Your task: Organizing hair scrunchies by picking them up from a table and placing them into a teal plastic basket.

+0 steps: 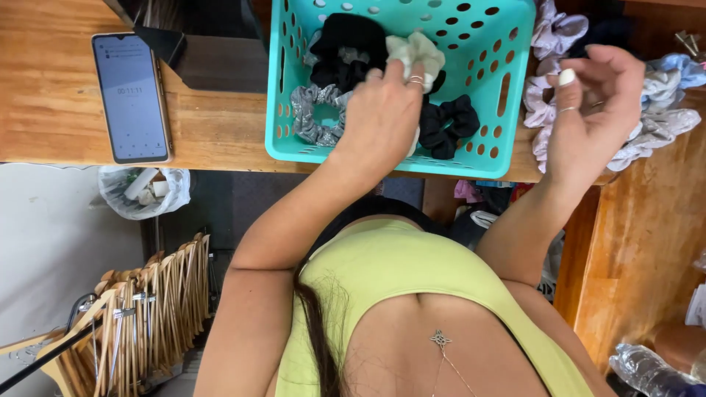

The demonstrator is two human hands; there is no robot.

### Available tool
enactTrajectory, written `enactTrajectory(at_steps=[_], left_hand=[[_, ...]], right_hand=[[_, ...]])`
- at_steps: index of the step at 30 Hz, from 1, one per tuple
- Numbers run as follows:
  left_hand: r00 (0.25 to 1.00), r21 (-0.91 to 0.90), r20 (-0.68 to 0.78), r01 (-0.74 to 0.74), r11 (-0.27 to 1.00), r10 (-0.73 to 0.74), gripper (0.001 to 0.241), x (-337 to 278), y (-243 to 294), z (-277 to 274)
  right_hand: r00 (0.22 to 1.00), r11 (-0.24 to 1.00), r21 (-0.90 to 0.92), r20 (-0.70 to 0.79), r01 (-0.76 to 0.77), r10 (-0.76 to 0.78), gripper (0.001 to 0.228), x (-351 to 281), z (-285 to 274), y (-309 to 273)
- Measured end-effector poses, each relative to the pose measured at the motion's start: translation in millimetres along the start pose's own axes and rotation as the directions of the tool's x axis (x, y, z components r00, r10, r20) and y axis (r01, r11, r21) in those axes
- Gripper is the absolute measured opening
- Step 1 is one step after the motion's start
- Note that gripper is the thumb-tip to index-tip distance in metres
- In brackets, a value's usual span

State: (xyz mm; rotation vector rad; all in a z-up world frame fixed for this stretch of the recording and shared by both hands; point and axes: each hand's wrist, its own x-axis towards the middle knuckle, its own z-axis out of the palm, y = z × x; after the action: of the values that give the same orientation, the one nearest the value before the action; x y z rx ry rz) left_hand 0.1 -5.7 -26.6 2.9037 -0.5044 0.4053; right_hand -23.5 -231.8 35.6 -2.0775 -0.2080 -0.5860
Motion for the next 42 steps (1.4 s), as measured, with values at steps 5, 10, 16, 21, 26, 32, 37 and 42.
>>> enactTrajectory(at_steps=[5, 10, 16, 21, 26, 32, 37, 42], left_hand=[[0.999, 0.117, 0.001, 0.035, 0.993, -0.035, 0.036, -2.8, -13.9, 2.9], [0.998, 0.012, -0.067, -0.019, 1.000, 0.020, 0.029, -5.8, -13.5, -30.8], [0.976, 0.060, 0.087, -0.203, 0.977, 0.198, 0.058, -25.3, -13.6, -68.1], [0.978, -0.050, -0.014, -0.210, 0.976, 0.210, 0.040, -35.9, -18.2, -83.2], [0.991, -0.225, -0.124, -0.082, 0.971, 0.055, 0.048, -17.9, -25.0, -101.4], [0.999, -0.722, 0.008, -0.032, 0.692, 0.054, 0.089, -16.3, -15.5, -85.2], [0.995, -0.984, 0.077, 0.066, 0.163, 0.060, 0.089, -13.7, -1.6, -87.5], [0.990, -0.999, 0.024, 0.029, 0.036, -0.140, 0.062, -12.0, -18.9, -97.9]], right_hand=[[0.994, 0.993, -0.114, -0.108, -0.036, 0.023, 0.021, 2.6, -21.5, 81.4], [0.999, 0.940, -0.341, -0.044, -0.022, 0.008, 0.024, 13.7, -18.0, 117.6], [0.972, 0.806, -0.587, 0.226, 0.084, 0.063, 0.043, 39.0, 12.5, 182.7], [0.981, 0.768, -0.610, 0.131, 0.194, -0.143, 0.031, 43.6, 3.0, 214.5], [0.984, 0.995, -0.084, -0.170, 0.047, -0.060, 0.018, 26.3, -21.9, 81.2], [0.969, 0.697, 0.681, 0.087, -0.227, 0.230, 0.032, -14.2, -14.7, 8.3], [0.924, 0.481, 0.791, 0.293, -0.379, 0.246, 0.038, -25.5, 3.9, -17.6], [0.880, 0.270, 0.874, 0.290, -0.404, 0.377, 0.047, -29.7, -16.3, 14.9]])
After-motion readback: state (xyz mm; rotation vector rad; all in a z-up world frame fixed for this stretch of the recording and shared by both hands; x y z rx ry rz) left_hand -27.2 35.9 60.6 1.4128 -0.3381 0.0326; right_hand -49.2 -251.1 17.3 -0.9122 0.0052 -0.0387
